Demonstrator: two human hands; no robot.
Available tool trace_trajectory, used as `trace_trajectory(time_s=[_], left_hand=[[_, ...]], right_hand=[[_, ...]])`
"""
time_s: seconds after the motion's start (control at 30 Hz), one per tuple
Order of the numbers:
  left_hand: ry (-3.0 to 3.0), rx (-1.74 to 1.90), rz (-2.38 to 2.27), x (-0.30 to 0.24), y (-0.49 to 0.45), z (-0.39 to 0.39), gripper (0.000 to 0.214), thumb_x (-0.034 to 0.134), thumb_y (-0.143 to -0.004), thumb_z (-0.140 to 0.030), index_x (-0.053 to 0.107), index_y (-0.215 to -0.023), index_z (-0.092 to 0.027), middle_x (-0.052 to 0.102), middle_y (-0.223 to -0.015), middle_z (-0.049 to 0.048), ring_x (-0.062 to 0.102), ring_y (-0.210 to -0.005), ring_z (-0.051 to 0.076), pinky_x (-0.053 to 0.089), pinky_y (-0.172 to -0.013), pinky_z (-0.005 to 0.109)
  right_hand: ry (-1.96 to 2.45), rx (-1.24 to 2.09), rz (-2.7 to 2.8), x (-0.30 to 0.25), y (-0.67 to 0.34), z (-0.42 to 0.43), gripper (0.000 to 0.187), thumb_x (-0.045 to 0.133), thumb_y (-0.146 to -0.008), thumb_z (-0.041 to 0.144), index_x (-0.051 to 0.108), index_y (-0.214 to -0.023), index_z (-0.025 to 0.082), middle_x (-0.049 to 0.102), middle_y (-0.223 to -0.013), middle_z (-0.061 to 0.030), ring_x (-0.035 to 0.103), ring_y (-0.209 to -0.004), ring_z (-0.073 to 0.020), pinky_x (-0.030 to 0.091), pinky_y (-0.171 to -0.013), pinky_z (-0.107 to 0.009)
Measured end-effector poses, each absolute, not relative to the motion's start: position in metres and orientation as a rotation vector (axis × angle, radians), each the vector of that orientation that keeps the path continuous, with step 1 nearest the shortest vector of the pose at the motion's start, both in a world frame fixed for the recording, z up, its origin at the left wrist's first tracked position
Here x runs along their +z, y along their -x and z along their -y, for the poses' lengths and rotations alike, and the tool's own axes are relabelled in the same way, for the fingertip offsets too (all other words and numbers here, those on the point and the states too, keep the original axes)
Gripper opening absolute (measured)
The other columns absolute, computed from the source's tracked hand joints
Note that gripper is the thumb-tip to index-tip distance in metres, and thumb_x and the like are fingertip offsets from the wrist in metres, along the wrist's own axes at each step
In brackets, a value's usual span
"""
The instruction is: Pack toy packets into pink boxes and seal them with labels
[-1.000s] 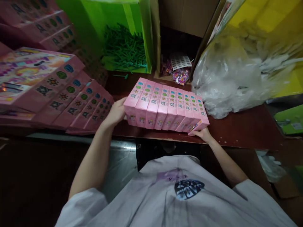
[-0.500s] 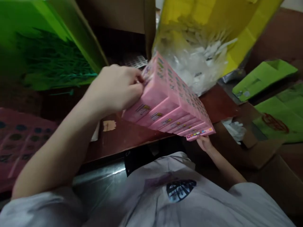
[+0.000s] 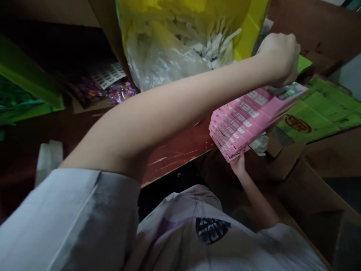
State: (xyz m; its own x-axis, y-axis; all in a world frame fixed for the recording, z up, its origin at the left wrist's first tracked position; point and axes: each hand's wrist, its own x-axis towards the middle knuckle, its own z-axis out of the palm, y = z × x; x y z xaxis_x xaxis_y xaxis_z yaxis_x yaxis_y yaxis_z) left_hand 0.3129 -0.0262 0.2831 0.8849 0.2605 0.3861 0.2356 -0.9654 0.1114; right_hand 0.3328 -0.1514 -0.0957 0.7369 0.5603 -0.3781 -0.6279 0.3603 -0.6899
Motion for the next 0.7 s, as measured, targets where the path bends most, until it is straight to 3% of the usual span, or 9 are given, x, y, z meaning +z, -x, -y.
trace_trajectory(time_s=[0.1,0.23,0.37,0.47,0.57,0.7], left_hand=[[-2.971,0.431,-0.22,0.276,-0.323,0.037,0.045,0.049,-0.085,-0.021,0.026,-0.046,-0.018,0.069,-0.095,0.0045,0.065,-0.11,0.033,0.051,-0.086,0.049],[-2.957,0.37,0.053,0.264,-0.301,0.052,0.044,0.053,-0.091,-0.031,0.032,-0.053,-0.021,0.064,-0.082,0.0016,0.064,-0.116,0.031,0.05,-0.098,0.049],[-3.034,0.495,0.135,0.25,-0.284,0.056,0.041,0.055,-0.091,-0.039,0.028,-0.063,-0.025,0.06,-0.087,0.0033,0.057,-0.123,0.037,0.046,-0.103,0.057],[-3.102,0.58,0.0,0.244,-0.285,0.043,0.026,0.048,-0.094,-0.033,0.046,-0.074,-0.016,0.056,-0.098,0.0077,0.053,-0.125,0.04,0.042,-0.101,0.061],[-3.031,0.648,-0.18,0.24,-0.29,0.012,0.034,0.042,-0.097,-0.032,0.062,-0.095,-0.005,0.051,-0.104,0.0099,0.049,-0.126,0.04,0.038,-0.1,0.064],[-2.735,1.157,-0.032,0.206,-0.288,-0.049,0.036,0.042,-0.1,-0.037,0.061,-0.113,-0.01,0.053,-0.112,0.0083,0.049,-0.123,0.031,0.034,-0.104,0.063]], right_hand=[[0.981,0.78,-0.139,-0.105,-0.343,0.155,0.031,0.039,-0.096,0.038,0.064,-0.104,0.022,0.074,-0.102,-0.0024,0.068,-0.101,-0.0183,0.054,-0.097,-0.042],[0.969,0.785,-0.142,-0.118,-0.35,0.165,0.025,0.042,-0.089,0.026,0.065,-0.096,0.022,0.074,-0.096,-0.0022,0.068,-0.098,-0.019,0.056,-0.092,-0.044],[0.913,0.806,-0.167,-0.121,-0.349,0.162,0.024,0.042,-0.089,0.025,0.066,-0.092,0.021,0.075,-0.094,-0.0033,0.069,-0.094,-0.0197,0.055,-0.093,-0.046],[0.846,0.761,-0.092,-0.112,-0.346,0.148,0.029,0.043,-0.094,0.034,0.066,-0.103,0.019,0.073,-0.106,-0.006,0.068,-0.102,-0.0204,0.051,-0.1,-0.049],[0.805,0.687,-0.032,-0.101,-0.348,0.127,0.033,0.045,-0.096,0.04,0.063,-0.113,0.018,0.071,-0.114,-0.0072,0.067,-0.108,-0.0209,0.049,-0.102,-0.051],[0.917,0.571,-0.046,-0.1,-0.366,0.102,0.029,0.05,-0.095,0.037,0.061,-0.114,0.018,0.071,-0.112,-0.0063,0.067,-0.103,-0.019,0.054,-0.097,-0.046]])
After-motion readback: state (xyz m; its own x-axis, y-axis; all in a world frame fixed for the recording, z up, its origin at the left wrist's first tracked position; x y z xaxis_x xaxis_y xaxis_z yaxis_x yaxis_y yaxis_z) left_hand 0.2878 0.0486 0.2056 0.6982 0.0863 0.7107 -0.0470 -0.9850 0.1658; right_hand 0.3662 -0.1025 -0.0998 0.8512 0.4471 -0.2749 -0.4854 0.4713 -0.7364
